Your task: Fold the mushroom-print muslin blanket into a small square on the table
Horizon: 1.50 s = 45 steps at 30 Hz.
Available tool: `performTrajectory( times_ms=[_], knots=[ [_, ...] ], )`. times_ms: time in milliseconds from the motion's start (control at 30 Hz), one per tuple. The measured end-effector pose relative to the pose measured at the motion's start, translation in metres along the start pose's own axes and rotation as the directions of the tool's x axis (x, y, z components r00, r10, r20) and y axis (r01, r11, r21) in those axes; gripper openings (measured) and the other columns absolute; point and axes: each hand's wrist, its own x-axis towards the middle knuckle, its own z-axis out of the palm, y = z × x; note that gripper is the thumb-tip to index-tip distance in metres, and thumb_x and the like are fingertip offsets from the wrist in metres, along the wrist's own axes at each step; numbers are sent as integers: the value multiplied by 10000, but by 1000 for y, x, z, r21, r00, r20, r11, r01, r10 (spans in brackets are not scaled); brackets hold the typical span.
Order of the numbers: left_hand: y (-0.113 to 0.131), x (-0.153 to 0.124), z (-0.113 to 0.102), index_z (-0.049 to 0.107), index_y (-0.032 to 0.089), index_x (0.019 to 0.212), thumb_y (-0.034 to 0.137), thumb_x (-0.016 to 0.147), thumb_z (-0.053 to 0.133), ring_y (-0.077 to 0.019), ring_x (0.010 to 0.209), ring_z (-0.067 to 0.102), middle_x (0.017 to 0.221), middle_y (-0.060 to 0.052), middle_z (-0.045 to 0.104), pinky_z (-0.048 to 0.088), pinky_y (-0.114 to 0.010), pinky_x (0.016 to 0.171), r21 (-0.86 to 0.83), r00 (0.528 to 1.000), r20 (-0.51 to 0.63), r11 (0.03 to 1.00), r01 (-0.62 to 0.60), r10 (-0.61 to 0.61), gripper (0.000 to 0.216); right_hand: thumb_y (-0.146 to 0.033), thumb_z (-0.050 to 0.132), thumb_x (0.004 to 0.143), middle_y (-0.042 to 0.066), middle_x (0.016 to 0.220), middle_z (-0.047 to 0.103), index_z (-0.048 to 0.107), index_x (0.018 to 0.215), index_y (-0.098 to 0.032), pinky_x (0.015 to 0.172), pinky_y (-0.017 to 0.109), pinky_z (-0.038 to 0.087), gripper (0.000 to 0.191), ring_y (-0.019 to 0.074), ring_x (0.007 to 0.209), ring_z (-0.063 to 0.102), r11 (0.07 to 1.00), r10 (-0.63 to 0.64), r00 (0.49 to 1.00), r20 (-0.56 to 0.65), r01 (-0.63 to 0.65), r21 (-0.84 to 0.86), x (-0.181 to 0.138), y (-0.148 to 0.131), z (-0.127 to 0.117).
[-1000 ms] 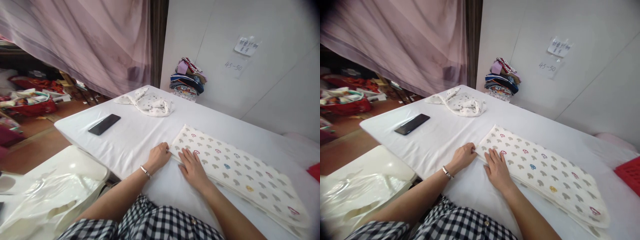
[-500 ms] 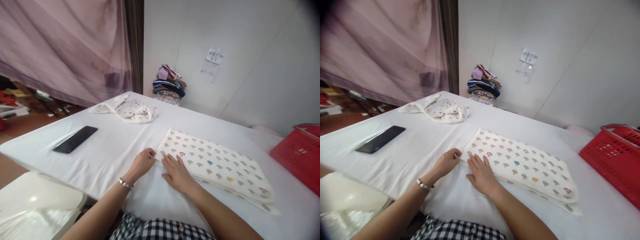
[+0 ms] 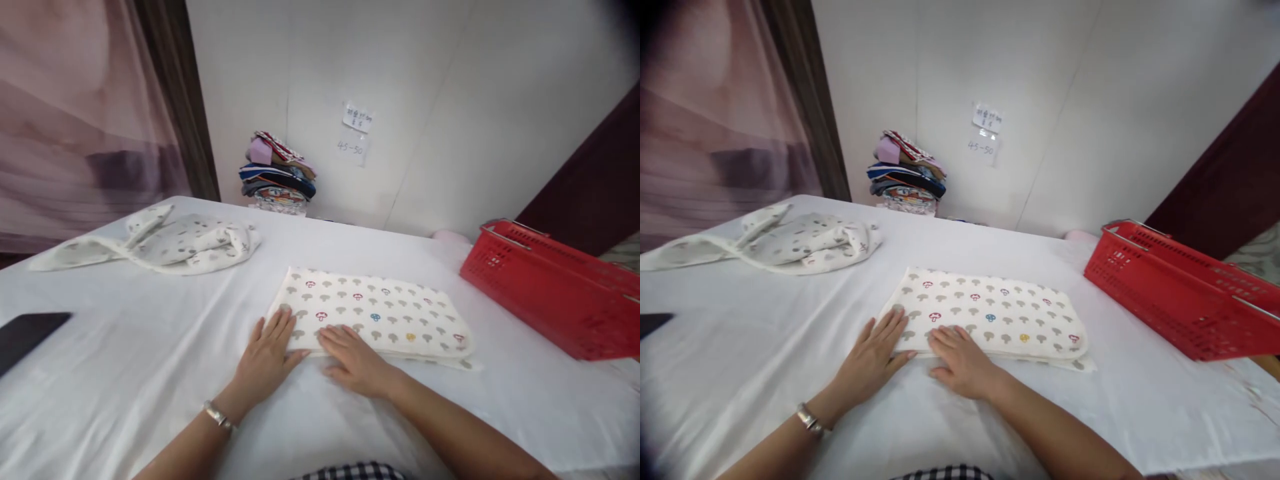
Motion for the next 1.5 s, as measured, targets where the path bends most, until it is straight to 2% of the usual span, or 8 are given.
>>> performTrajectory(
  times_ms=[167,333,467,767,900,1067,1267,1500],
  knots=[
    [-1,-1,6,414,164,1330,605,860,304,-274,1319,294,1404,-95,376,261,-518,1056,38,996,-76,999,-38,41,654,-452,315,926,34,1475,255,326,1400,-227,1119,442,104,525,191,1361,184,943,306,941,-146,-320,-87,-85,66,-5],
    [0,2,8,406,183,1336,591,858,280,-271,1318,297,1407,-93,371,213,-517,1078,8,996,-90,1000,-20,20,641,-477,288,920,65,1444,324,390,1367,-206,1101,471,149,533,207,1349,224,739,572,713,-406,-663,-123,-173,128,7],
    [0,2,9,407,210,1337,585,838,300,-268,1329,276,1415,-87,359,177,-512,1095,-25,999,-51,1000,18,-19,633,-477,238,922,52,1453,309,373,1374,-210,1093,470,171,542,192,1355,206,633,665,586,-463,-771,-65,-200,143,14],
    [9,51,-23,477,198,1275,580,843,313,-298,1332,258,1405,-116,377,210,-559,1056,-43,971,203,990,137,-126,600,-447,221,925,88,1486,225,319,1396,-166,1087,443,151,557,211,1373,130,585,691,550,-469,-807,-84,-139,152,-32],
    [7,74,-10,416,122,1324,606,825,346,-302,1352,200,1444,-142,295,152,-521,1093,5,980,138,990,142,-141,699,-445,279,911,118,1458,288,347,1365,-160,1056,453,210,540,234,1352,199,502,751,488,-445,-860,-96,-122,179,-34],
    [-6,71,9,337,144,1373,584,836,328,-270,1367,157,1468,-111,249,165,-509,1093,-38,945,252,974,223,-206,695,-452,305,896,100,1441,319,382,1327,-171,1048,445,220,520,235,1333,232,489,735,496,-462,-860,-145,-129,203,-19],
    [-17,108,-9,389,159,1323,551,862,289,-276,1350,208,1468,-125,250,256,-474,1056,-144,881,233,881,450,-412,613,-456,249,907,118,1423,342,421,1294,-192,1018,479,261,499,254,1320,257,516,741,499,-450,-851,-95,-114,216,-38],
    [-40,171,3,488,102,1182,520,830,371,-328,1119,511,1205,-203,548,416,-407,871,-166,695,343,688,707,-631,559,-504,214,904,98,1479,246,329,1388,-223,1049,522,174,571,264,1356,175,537,745,520,-417,-839,-86,-65,221,-44]
  ],
)
